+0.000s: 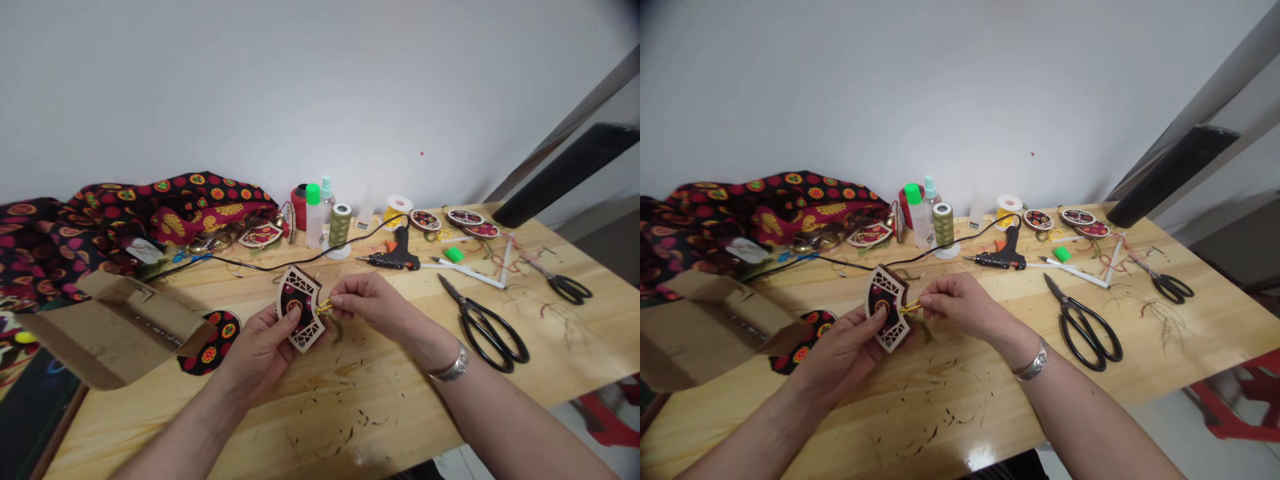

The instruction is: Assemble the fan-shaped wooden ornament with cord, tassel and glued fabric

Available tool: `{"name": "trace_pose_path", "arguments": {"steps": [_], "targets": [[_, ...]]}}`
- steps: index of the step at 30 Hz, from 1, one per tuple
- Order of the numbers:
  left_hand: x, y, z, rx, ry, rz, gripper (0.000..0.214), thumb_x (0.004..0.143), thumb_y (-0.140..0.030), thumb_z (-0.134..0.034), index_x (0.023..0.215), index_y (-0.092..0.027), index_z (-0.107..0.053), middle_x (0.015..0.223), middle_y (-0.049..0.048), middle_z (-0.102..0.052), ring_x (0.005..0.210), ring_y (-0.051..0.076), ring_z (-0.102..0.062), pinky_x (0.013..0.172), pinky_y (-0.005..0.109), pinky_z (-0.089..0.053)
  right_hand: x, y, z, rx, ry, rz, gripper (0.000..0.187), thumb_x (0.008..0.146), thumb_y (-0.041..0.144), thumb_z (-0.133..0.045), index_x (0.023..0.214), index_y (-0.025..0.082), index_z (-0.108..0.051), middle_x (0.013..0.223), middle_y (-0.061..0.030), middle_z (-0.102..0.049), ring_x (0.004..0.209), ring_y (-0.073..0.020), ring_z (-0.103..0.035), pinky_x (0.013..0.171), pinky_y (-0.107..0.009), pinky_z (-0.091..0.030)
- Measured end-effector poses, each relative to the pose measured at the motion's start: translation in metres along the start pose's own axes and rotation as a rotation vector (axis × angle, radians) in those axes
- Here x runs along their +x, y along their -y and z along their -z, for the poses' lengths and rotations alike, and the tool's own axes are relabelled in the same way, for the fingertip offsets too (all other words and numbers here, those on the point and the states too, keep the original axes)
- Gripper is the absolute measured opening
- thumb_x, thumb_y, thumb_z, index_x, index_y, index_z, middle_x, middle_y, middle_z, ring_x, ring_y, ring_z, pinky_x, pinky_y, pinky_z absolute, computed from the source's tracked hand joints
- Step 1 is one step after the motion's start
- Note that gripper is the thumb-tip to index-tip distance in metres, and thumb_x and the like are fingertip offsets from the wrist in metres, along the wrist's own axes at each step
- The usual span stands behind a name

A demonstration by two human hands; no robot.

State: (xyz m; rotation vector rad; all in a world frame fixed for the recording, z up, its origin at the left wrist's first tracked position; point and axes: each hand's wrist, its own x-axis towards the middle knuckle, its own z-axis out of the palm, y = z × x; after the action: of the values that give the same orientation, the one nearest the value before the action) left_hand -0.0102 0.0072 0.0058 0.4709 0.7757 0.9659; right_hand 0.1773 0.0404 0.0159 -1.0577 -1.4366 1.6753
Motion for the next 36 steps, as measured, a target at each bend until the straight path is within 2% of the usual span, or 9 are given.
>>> {"name": "trace_pose_path", "arguments": {"steps": [14,28,32,36], "targets": [[-0.0007,0.0015,-0.0012,0.022,0.033,-0.020,0.018,0.073,-0.017,-0.070,0.091,-0.016,-0.070,0.083,0.0052,-0.073,0.073,0.015,-0.067,0.070,0.029,-0.057,-0.0009,0.0020,-0.0017,-0.046,-0.019,0.006,0.020,0.073,0.030,-0.061,0.064,0.013,-0.060,0.057,0.0011,-0.054,0.053,-0.0075,-0.044,0.052,-0.022,-0.035],[-0.0020,0.0025,-0.0032,0.062,0.047,-0.029,0.018,0.070,-0.019,-0.072,0.088,-0.016,-0.071,0.080,0.0045,-0.073,0.068,0.015,-0.067,0.068,0.027,-0.056,-0.0014,0.0065,-0.0039,-0.289,-0.054,-0.012,0.012,0.075,0.021,-0.056,0.067,0.013,-0.061,0.059,0.0016,-0.055,0.055,-0.0094,-0.044,0.056,-0.024,-0.035],[-0.0015,0.0042,-0.0035,0.063,0.032,-0.056,0.019,0.069,-0.018,-0.073,0.088,-0.017,-0.071,0.080,0.0043,-0.073,0.072,0.017,-0.067,0.072,0.031,-0.056,-0.0004,0.0055,-0.0049,-0.255,-0.051,-0.032,0.012,0.075,0.019,-0.056,0.066,0.014,-0.061,0.060,0.0017,-0.057,0.056,-0.0092,-0.046,0.057,-0.023,-0.036],[-0.0019,0.0041,-0.0037,0.065,0.023,-0.070,0.020,0.068,-0.018,-0.074,0.088,-0.017,-0.071,0.078,0.0044,-0.073,0.075,0.019,-0.068,0.076,0.034,-0.055,0.0000,0.0022,-0.0041,-0.179,0.013,-0.090,0.013,0.076,0.022,-0.058,0.067,0.013,-0.062,0.060,0.0012,-0.057,0.056,-0.0091,-0.046,0.056,-0.023,-0.036]]}}
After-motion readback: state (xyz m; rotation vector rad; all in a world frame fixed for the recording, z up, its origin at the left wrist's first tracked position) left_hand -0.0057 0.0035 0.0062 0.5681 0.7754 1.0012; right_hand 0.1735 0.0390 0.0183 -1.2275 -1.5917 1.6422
